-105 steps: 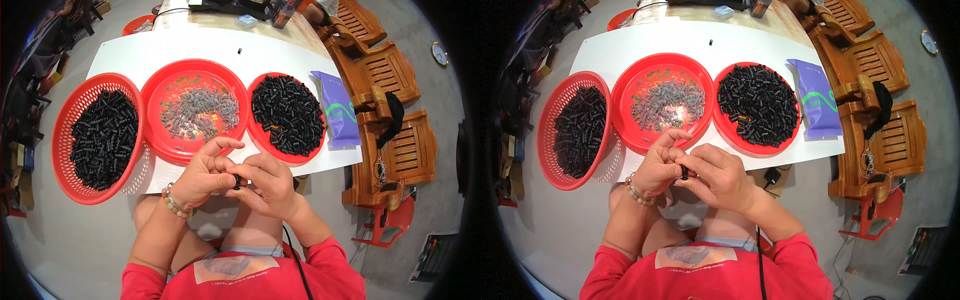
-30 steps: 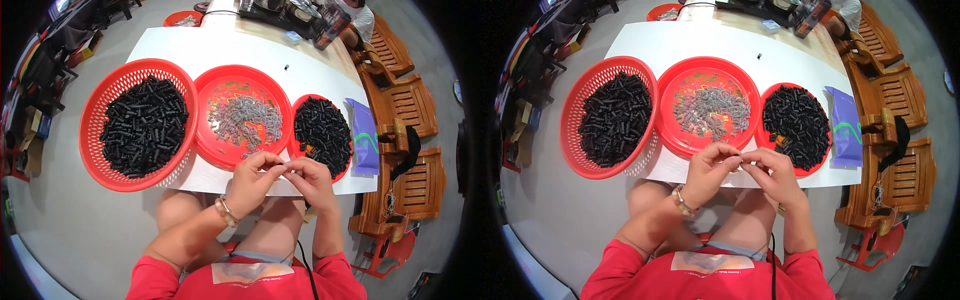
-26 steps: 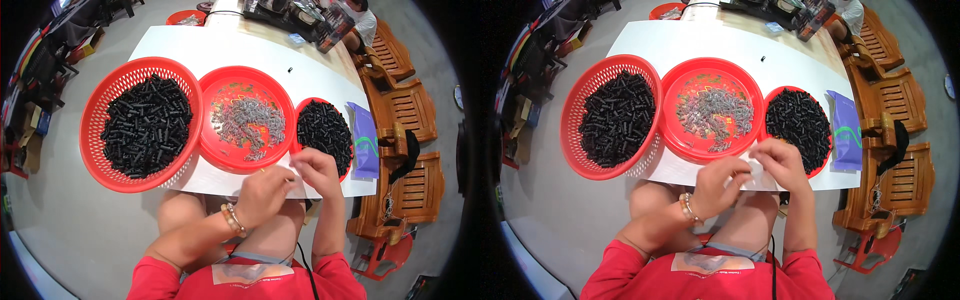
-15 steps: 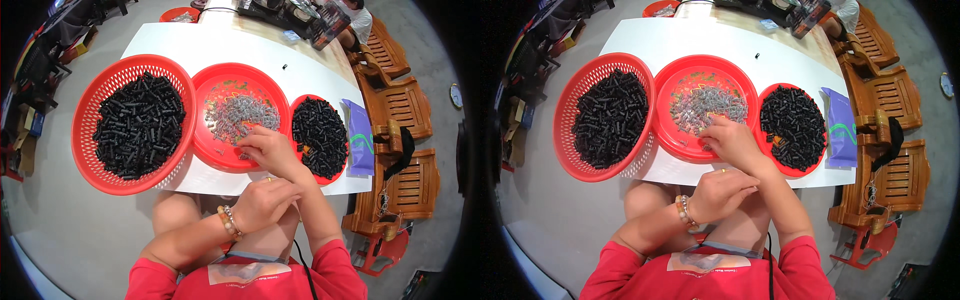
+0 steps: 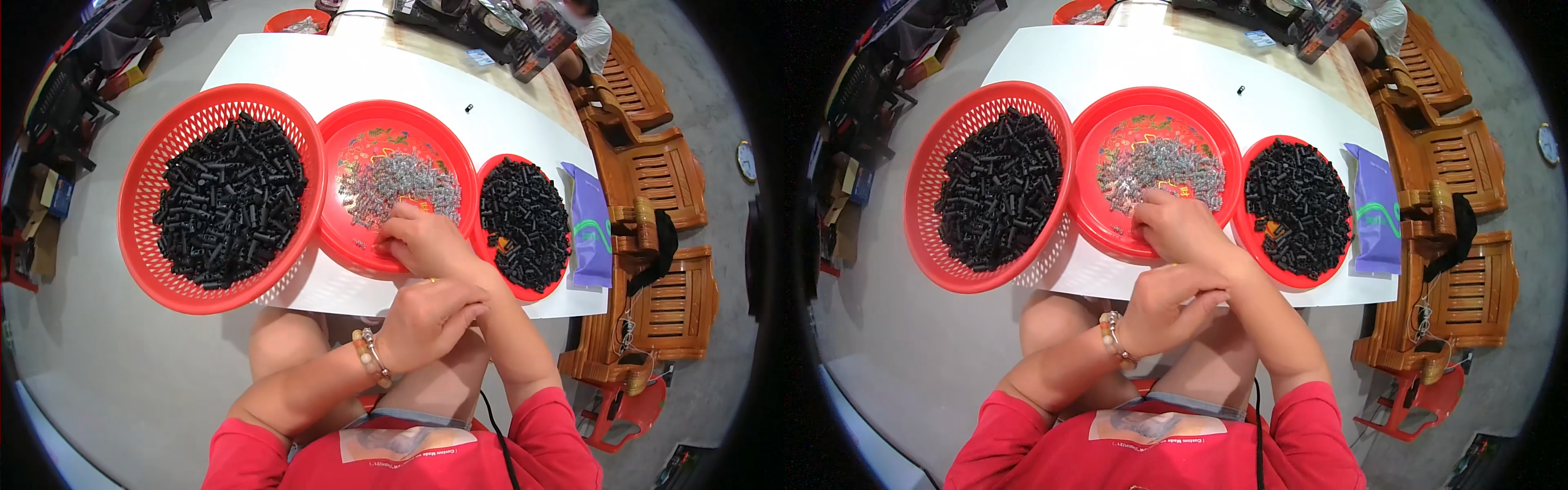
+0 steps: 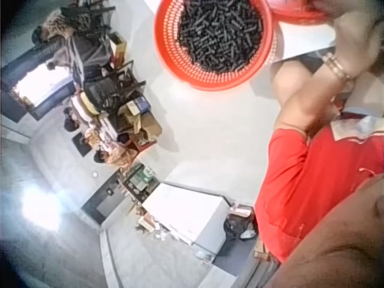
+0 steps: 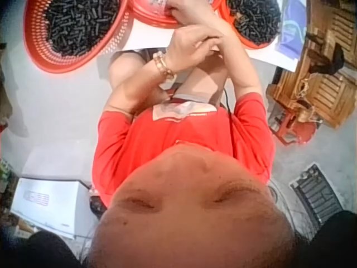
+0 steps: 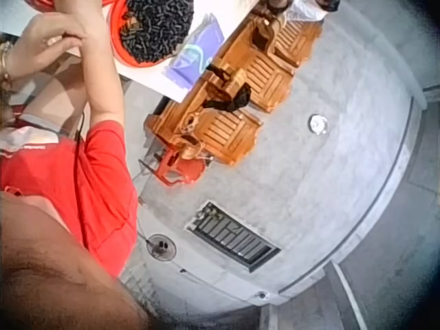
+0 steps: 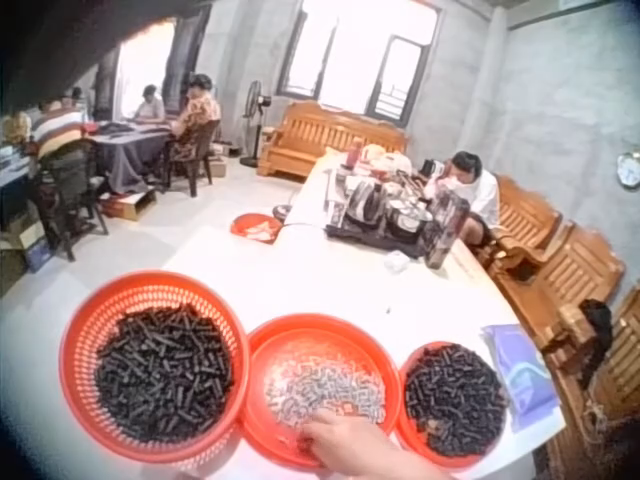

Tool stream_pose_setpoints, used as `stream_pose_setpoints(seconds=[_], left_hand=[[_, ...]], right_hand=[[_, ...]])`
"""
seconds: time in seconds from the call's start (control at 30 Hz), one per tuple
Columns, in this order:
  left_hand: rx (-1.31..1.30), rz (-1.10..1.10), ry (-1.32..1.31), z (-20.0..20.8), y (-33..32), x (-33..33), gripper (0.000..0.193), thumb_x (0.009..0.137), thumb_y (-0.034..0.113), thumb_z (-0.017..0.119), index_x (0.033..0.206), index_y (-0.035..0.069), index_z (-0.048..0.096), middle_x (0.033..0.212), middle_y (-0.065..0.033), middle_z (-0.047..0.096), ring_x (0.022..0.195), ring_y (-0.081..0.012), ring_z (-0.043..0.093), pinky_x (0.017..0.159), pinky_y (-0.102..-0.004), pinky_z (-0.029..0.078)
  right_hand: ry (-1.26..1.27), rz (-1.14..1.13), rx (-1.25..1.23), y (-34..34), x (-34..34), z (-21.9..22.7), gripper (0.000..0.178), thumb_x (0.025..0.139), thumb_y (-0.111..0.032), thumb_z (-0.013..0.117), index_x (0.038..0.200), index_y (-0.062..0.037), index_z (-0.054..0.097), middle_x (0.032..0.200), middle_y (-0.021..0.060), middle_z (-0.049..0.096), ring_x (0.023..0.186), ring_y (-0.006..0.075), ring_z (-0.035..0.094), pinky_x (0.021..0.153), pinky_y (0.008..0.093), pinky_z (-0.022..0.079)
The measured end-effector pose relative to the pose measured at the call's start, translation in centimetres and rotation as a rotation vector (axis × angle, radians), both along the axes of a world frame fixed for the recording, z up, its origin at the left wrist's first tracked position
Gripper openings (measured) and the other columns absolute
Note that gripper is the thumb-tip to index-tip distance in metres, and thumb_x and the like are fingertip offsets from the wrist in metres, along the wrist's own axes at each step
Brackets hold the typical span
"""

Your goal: Assembling small black plastic components by inserting metal rings into them at a workshop table.

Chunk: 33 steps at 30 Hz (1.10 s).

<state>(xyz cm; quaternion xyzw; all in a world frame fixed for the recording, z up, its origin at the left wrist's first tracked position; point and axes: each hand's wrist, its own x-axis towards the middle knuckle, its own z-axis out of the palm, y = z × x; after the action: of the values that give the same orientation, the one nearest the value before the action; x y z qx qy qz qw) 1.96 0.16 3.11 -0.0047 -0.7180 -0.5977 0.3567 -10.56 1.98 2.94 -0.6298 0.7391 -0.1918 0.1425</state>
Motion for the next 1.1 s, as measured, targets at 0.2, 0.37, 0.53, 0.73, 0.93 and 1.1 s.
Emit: stream_pose_setpoints(seconds=[0.2,0.37,0.53,0.73,0.93,1.1], left_hand=[[0.916,-0.085,-0.113,-0.5,-2.0,0.0,0.012,0.091,0.005,0.057,0.103,0.002,0.06,0.089,-0.0076,0.067,0.075,-0.011,0.063,0.065,-0.023,0.052],[1.166,-0.11,-0.132,-0.5,-3.2,-0.2,0.011,0.093,0.012,0.057,0.1,0.003,0.058,0.091,-0.0093,0.066,0.079,-0.0136,0.065,0.07,-0.0252,0.055],[1.257,-0.182,-0.142,-0.7,-2.6,-0.7,0.011,0.093,0.011,0.056,0.102,0.004,0.059,0.093,-0.0085,0.065,0.079,-0.014,0.064,0.071,-0.0268,0.056],[1.182,-0.189,-0.202,-0.5,-2.0,-0.9,0.01,0.092,0.007,0.058,0.101,0.004,0.06,0.087,-0.0056,0.066,0.074,-0.0102,0.064,0.067,-0.023,0.053],[1.109,-0.198,-0.284,-0.9,-1.8,-0.9,0.009,0.091,0.006,0.058,0.098,0.003,0.061,0.085,-0.005,0.066,0.073,-0.0095,0.063,0.066,-0.0206,0.052],[1.228,-0.325,-0.359,-0.4,-2.2,-0.3,0.011,0.092,0.01,0.057,0.101,0.004,0.059,0.09,-0.0086,0.065,0.077,-0.0134,0.063,0.07,-0.0265,0.054]], right_hand=[[-0.105,-0.26,-0.326,3.9,-0.6,2.7,0.006,0.079,-0.008,0.066,0.084,-0.005,0.064,0.082,0.0093,0.058,0.07,0.0259,0.061,0.057,0.0343,0.049],[-0.168,-0.378,-0.528,7.0,2.0,3.1,0.009,0.078,-0.002,0.068,0.086,-0.0034,0.066,0.079,0.0059,0.058,0.054,0.0115,0.048,0.045,0.0246,0.036],[-0.125,-0.427,-0.556,7.1,3.7,2.9,0.011,0.075,-0.001,0.069,0.085,-0.0029,0.065,0.077,0.009,0.06,0.062,0.0215,0.06,0.049,0.0306,0.045],[-0.03,-0.458,-0.584,7.7,3.6,2.9,0.012,0.074,-0.001,0.072,0.085,-0.0023,0.065,0.077,0.0073,0.058,0.052,0.0129,0.049,0.045,0.025,0.037],[0.066,-0.494,-0.61,8.3,3.6,2.2,0.013,0.074,-0.009,0.072,0.082,-0.0042,0.063,0.075,0.0081,0.056,0.062,0.0231,0.058,0.051,0.033,0.044],[-0.002,-0.497,-0.595,9.7,3.1,2.3,0.02,0.074,-0.021,0.074,0.081,-0.0067,0.062,0.076,0.0069,0.055,0.063,0.0238,0.057,0.051,0.0346,0.044]])
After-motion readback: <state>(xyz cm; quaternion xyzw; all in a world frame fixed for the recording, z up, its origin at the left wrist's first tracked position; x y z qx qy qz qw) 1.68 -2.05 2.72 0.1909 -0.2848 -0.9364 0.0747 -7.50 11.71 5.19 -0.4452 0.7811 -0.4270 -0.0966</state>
